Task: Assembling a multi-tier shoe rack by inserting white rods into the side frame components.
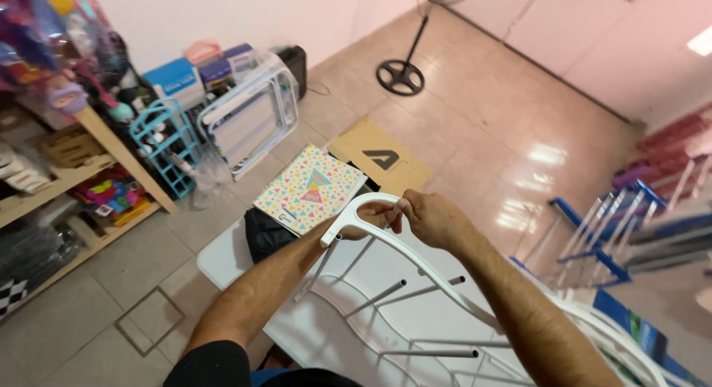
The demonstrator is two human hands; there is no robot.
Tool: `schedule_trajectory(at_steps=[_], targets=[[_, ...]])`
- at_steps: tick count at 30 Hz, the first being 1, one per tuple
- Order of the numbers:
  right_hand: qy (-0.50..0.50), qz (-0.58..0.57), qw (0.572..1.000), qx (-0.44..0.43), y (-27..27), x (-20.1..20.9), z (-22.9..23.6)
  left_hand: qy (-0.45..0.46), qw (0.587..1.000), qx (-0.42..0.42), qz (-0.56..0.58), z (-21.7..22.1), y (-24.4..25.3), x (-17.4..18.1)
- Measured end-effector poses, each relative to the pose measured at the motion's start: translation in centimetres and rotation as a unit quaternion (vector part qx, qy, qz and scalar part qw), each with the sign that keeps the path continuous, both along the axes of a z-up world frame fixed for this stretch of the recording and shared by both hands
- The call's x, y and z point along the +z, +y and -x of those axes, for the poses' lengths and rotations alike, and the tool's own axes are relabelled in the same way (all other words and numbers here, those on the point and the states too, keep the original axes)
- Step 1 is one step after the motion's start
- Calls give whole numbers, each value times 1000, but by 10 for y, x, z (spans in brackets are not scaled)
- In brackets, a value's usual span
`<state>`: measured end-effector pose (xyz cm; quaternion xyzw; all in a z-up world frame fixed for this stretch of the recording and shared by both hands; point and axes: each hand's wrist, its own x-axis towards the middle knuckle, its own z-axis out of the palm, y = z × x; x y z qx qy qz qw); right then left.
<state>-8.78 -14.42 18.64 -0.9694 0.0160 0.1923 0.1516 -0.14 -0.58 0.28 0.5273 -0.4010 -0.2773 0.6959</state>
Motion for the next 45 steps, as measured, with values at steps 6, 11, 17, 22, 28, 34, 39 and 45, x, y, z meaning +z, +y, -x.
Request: schedule_trajectory(at_steps=[6,11,17,22,28,34,39,45], targets=[[-19,7,999,-33,17,-3,-7,15,987,-82,141,-16,-28,-24],[-34,20,998,-47,16,-13,-10,65,983,-70,155,-9,-32,-41],[-51,48,997,-40,8,-25,-2,48,987,-57,143,-2,-4,-3],[-67,77,994,-34,1,-42,3,36,981,-79,174,0,10,29],[-70,94,992,-44,-3,-60,5,57,978,-65,187,-1,5,23],[-55,88,994,-40,-3,-49,0,-23,990,-34,138,-8,39,39],[-79,73,993,-52,4,-38,-5,80,988,81,106,12,95,13],[-280,215,934,54,39,-23,14,78,982,-10,170,38,118,4]])
